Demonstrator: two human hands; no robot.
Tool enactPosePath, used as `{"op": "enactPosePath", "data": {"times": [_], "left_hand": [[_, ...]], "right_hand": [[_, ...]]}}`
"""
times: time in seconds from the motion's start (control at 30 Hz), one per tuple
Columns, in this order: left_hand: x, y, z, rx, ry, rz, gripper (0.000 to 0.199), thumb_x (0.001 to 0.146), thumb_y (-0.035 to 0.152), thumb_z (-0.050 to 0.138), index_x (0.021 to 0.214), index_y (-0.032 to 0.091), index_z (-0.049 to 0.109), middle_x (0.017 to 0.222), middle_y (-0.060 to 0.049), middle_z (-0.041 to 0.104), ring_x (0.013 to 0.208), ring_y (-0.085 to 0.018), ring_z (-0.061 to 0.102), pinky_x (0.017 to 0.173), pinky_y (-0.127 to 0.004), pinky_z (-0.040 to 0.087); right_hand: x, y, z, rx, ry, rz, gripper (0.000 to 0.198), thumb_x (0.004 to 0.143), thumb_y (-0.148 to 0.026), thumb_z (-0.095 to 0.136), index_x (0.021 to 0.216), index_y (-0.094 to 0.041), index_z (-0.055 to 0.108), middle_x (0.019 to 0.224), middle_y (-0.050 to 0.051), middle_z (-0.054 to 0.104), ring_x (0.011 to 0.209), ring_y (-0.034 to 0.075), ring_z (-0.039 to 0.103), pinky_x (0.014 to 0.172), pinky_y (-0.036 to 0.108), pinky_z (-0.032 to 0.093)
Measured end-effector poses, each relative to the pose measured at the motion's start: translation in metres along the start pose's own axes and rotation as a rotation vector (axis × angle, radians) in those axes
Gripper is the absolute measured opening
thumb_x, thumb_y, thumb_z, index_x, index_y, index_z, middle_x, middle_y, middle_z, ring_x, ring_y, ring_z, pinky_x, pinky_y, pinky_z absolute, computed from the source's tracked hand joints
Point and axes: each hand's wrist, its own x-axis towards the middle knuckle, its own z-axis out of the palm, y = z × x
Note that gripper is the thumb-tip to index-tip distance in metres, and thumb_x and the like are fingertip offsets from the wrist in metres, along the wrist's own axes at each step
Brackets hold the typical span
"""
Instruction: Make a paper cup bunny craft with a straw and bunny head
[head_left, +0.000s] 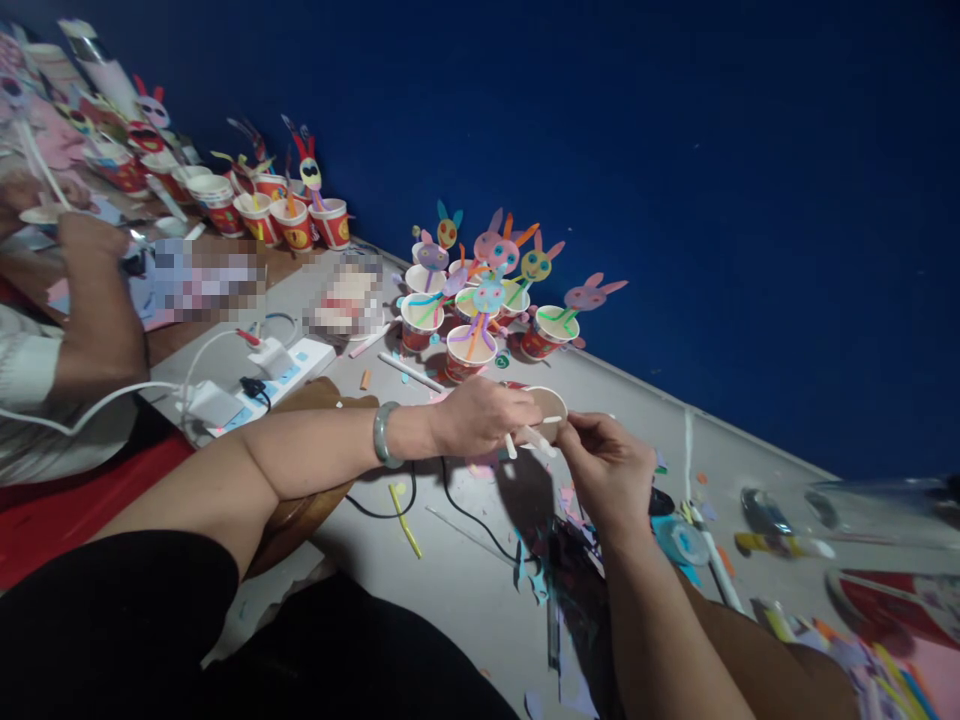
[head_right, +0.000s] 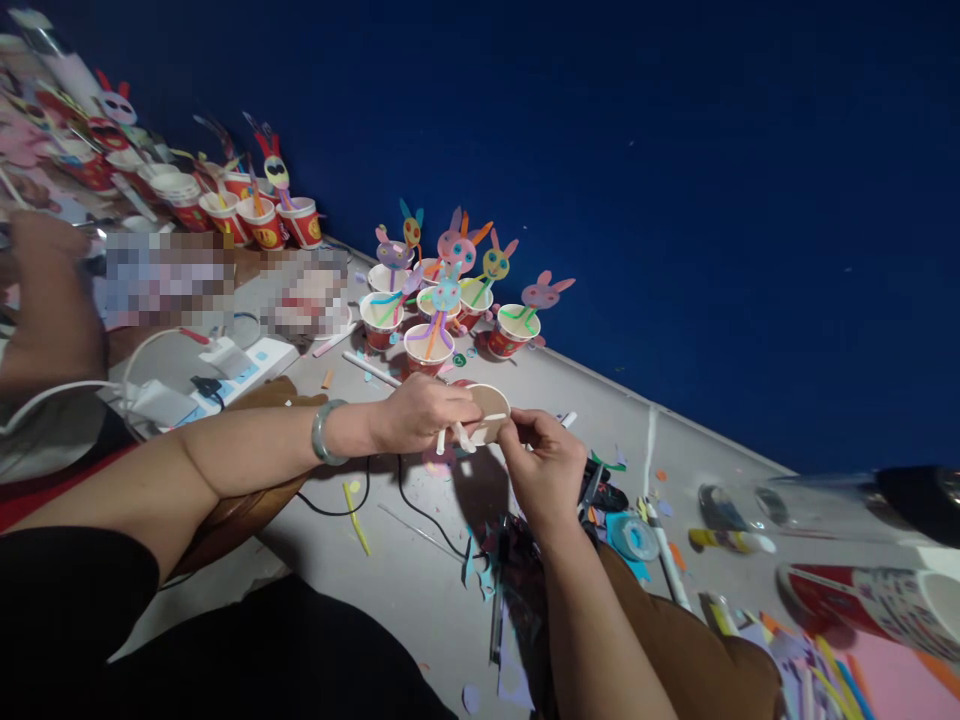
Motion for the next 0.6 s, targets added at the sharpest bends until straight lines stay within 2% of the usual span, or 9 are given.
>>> {"op": "enactPosePath", "data": {"times": [0.17, 0.27, 0.37, 0.47, 0.6], "left_hand": [[-0.001, 0.003, 0.006, 0.092, -0.012, 0.026, 0.013, 0.09, 0.026, 0.055, 0.089, 0.016, 0.063, 0.081, -0.003, 0.07, 0.069, -0.017, 0.065, 0.051, -0.03, 0.031], [-0.002, 0.003, 0.013, 0.069, 0.04, -0.014, 0.02, 0.093, 0.031, 0.052, 0.088, 0.017, 0.064, 0.08, -0.004, 0.07, 0.067, -0.017, 0.065, 0.051, -0.029, 0.033], [-0.003, 0.002, 0.017, 0.004, 0.133, -0.051, 0.032, 0.097, 0.037, 0.047, 0.082, 0.016, 0.065, 0.075, -0.004, 0.069, 0.07, -0.016, 0.065, 0.055, -0.027, 0.036], [-0.003, 0.001, 0.016, -0.092, 0.214, -0.053, 0.031, 0.099, 0.037, 0.045, 0.09, 0.017, 0.068, 0.082, -0.004, 0.071, 0.076, -0.014, 0.066, 0.06, -0.025, 0.039], [-0.003, 0.001, 0.013, -0.121, 0.247, -0.022, 0.031, 0.099, 0.035, 0.045, 0.093, 0.018, 0.07, 0.082, -0.003, 0.072, 0.076, -0.013, 0.066, 0.062, -0.025, 0.039]], "right_hand": [[-0.001, -0.003, 0.0, -0.131, 0.042, -0.16, 0.01, 0.077, -0.025, 0.063, 0.078, -0.018, 0.07, 0.066, 0.002, 0.071, 0.056, 0.015, 0.065, 0.059, 0.027, 0.053], [-0.002, -0.006, 0.0, -0.171, 0.068, -0.226, 0.009, 0.078, -0.024, 0.062, 0.078, -0.018, 0.07, 0.066, 0.002, 0.071, 0.057, 0.015, 0.066, 0.06, 0.027, 0.053], [-0.003, -0.008, -0.001, -0.139, 0.06, -0.167, 0.011, 0.08, -0.027, 0.064, 0.079, -0.018, 0.07, 0.065, 0.002, 0.07, 0.056, 0.015, 0.066, 0.058, 0.027, 0.052], [-0.006, -0.011, -0.001, -0.089, 0.02, -0.102, 0.015, 0.082, -0.031, 0.065, 0.08, -0.018, 0.07, 0.067, 0.003, 0.071, 0.057, 0.016, 0.067, 0.057, 0.027, 0.052], [-0.009, -0.015, 0.0, -0.087, 0.04, -0.109, 0.015, 0.082, -0.032, 0.064, 0.079, -0.018, 0.07, 0.068, 0.003, 0.072, 0.058, 0.016, 0.066, 0.058, 0.028, 0.053]]}}
